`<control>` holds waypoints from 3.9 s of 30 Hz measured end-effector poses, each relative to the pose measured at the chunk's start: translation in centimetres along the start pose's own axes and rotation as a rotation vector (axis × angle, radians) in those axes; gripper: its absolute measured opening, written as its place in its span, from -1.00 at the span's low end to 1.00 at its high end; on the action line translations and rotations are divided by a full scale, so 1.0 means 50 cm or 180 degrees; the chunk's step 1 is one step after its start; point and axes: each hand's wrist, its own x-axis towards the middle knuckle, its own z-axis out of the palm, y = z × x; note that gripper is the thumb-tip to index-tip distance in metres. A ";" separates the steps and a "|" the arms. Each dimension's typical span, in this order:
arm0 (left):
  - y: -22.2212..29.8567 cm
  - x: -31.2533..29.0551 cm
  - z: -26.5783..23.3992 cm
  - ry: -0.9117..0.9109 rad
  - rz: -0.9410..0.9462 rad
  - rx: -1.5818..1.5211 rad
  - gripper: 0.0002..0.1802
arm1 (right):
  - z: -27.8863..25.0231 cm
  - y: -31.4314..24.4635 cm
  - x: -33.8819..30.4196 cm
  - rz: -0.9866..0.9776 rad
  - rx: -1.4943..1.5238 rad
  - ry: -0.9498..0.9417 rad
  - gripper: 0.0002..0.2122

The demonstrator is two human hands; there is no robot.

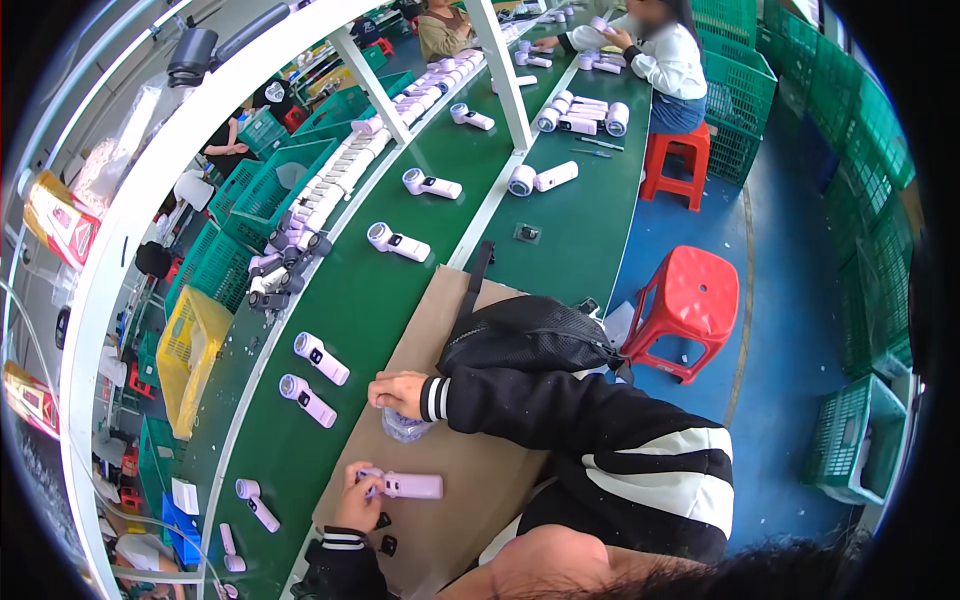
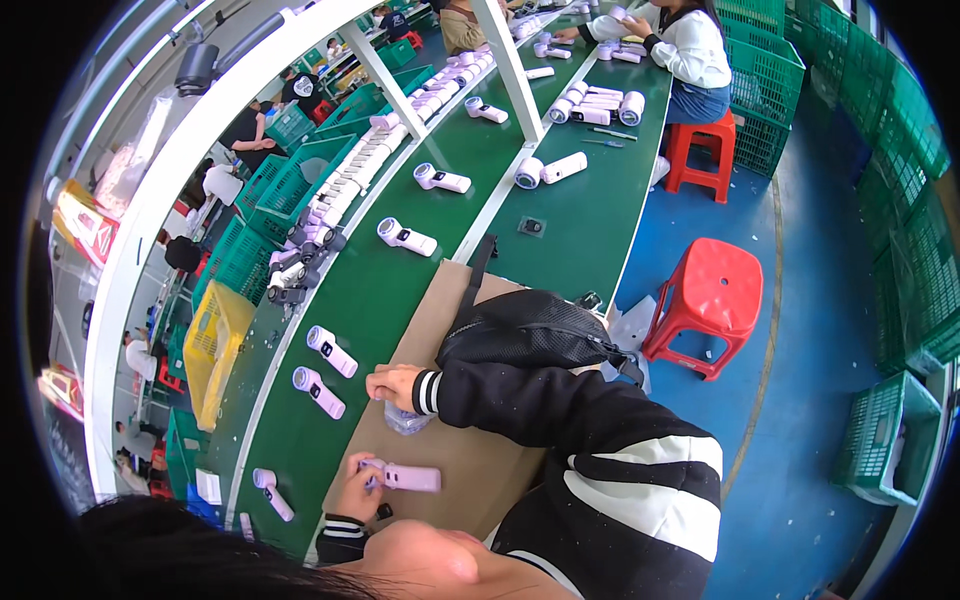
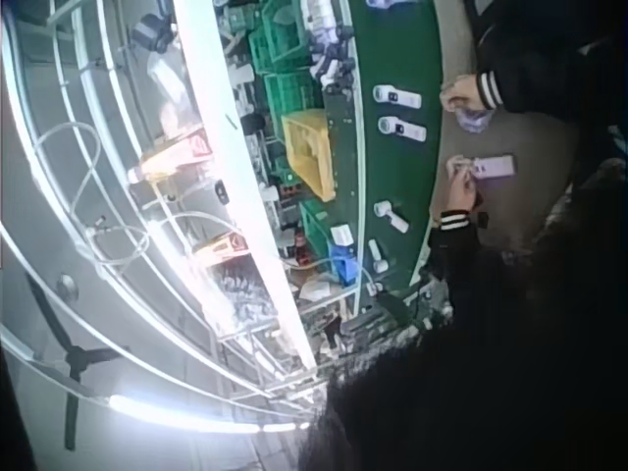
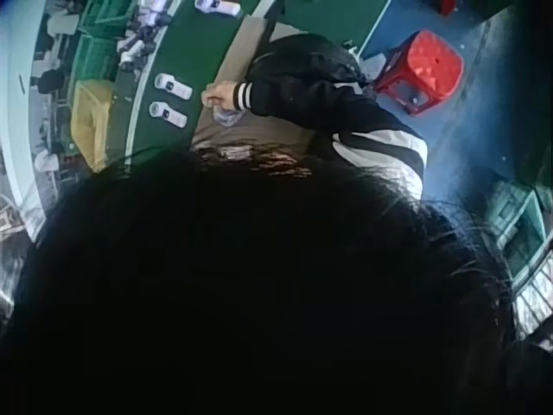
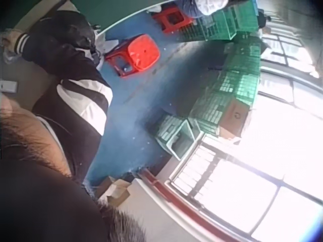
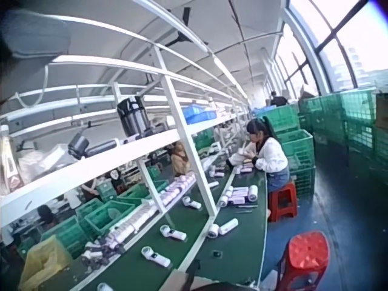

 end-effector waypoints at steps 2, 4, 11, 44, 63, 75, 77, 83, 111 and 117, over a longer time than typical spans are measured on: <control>-0.004 -0.005 0.044 -0.0132 0.0123 0.0251 -0.62 | 0.024 0.010 -0.002 -0.0388 -0.0003 -0.0012 -0.95; 0.037 -0.012 0.048 0.0459 0.0099 0.0996 -0.60 | 0.027 -0.003 -0.003 -0.0297 0.0433 -0.0221 -0.92; 0.075 -0.113 0.062 0.1355 -0.1653 0.1135 -0.58 | 0.011 -0.053 -0.020 0.0327 0.0959 -0.0051 -0.86; 0.027 -0.121 0.094 0.2701 -0.1260 -0.0898 -0.78 | 0.233 -0.120 -0.143 -0.0443 -0.0492 -0.0456 -0.86; 0.040 -0.055 0.124 0.3112 -0.0438 -0.2545 -0.68 | 0.202 -0.144 -0.037 0.0472 0.1250 -0.0834 -0.98; 0.036 -0.037 0.128 0.3123 -0.0433 -0.2772 -0.63 | 0.197 -0.129 -0.047 0.0885 0.1187 -0.0988 -0.96; 0.032 -0.043 0.128 0.3102 -0.0425 -0.2683 -0.62 | 0.205 -0.125 -0.048 0.0929 0.1306 -0.0918 -0.98; 0.031 -0.060 0.115 0.2931 -0.1199 -0.2576 -0.70 | 0.191 -0.133 -0.047 0.1022 0.0944 -0.1380 -0.97; 0.024 -0.055 0.137 0.2740 -0.1158 -0.2116 -0.60 | 0.235 -0.099 -0.086 0.0877 0.1853 -0.0972 -0.63; 0.017 -0.054 0.137 0.2874 -0.0641 -0.1999 -0.56 | 0.225 -0.102 -0.081 0.0935 0.1981 -0.0987 -0.66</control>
